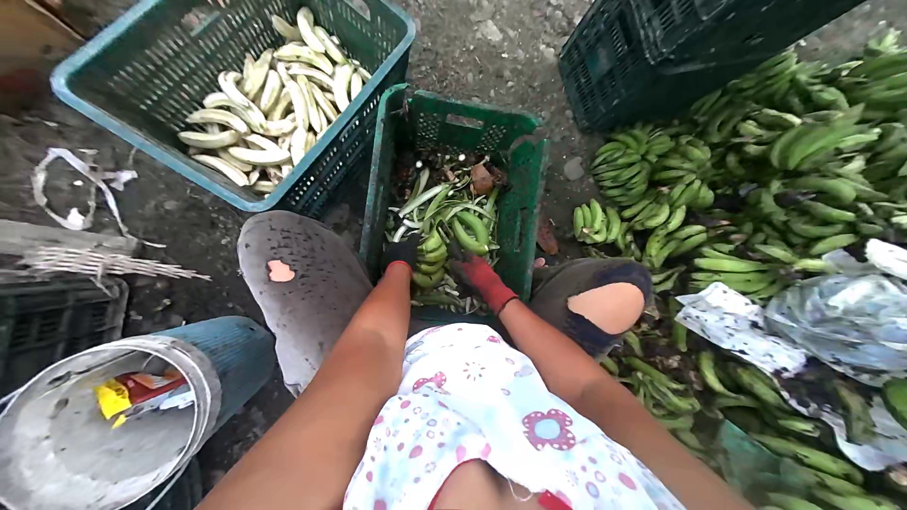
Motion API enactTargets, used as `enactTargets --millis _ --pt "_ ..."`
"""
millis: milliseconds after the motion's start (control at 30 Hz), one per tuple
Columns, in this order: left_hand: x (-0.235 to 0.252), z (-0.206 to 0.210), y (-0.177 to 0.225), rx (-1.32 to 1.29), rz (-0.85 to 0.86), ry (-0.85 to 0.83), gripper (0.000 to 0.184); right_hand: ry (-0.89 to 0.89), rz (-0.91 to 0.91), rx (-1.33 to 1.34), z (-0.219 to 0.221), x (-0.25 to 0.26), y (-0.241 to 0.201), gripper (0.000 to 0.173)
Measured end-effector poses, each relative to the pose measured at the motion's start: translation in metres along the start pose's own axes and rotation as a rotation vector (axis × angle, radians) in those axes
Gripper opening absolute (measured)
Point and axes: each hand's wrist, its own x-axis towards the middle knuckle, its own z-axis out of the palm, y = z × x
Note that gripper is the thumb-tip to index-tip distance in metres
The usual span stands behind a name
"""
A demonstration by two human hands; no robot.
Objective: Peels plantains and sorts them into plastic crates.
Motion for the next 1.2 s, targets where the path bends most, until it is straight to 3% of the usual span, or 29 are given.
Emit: enactTargets --millis 167,333,533,600,667,733,800,867,933,1000,1200 --pt "-0.002 -0.009 -0.002 0.432 0.201 -0.117 0.044 -0.058 -0.001 -0.110 0.022 0.005 0.007 0.056" --pt "-0.004 -0.010 0.001 0.632 0.310 -0.139 0.043 -0.061 0.017 -0.188 0.028 -0.001 0.006 0.058" --pt "-0.017 -0.014 0.007 0.480 0.268 -0.131 0.036 -0.010 0.013 -0.320 0.029 -0.008 0.001 0.054" --pt "-0.016 -0.009 0.005 0.250 0.139 -0.075 0.063 0.012 0.018 -0.401 0.029 -0.017 -0.003 0.055" --pt "-0.020 -0.007 0.006 0.195 0.121 -0.053 0.071 0.010 0.047 -0.397 0.031 -0.014 -0.003 0.056" --pt "-0.027 -0.006 0.006 0.275 0.201 -0.070 0.064 -0.014 0.082 -0.282 0.033 0.000 0.005 0.057" --pt "-0.035 -0.006 0.009 0.496 0.356 -0.111 0.039 -0.044 0.098 -0.124 0.033 0.011 0.014 0.055" --pt "-0.034 -0.007 0.006 0.602 0.429 -0.104 0.038 -0.081 0.083 0.065 0.035 0.013 0.019 0.053" --pt "-0.034 -0.008 0.005 0.471 0.401 -0.090 0.033 -0.103 0.055 0.210 0.032 0.006 0.022 0.051" --pt "-0.038 -0.005 0.007 0.208 0.295 -0.057 0.054 -0.097 0.054 0.219 0.027 0.000 0.022 0.051" --pt "-0.034 0.003 0.003 0.109 0.545 -0.048 0.051 -0.046 0.054 0.212 0.022 0.006 0.013 0.051"
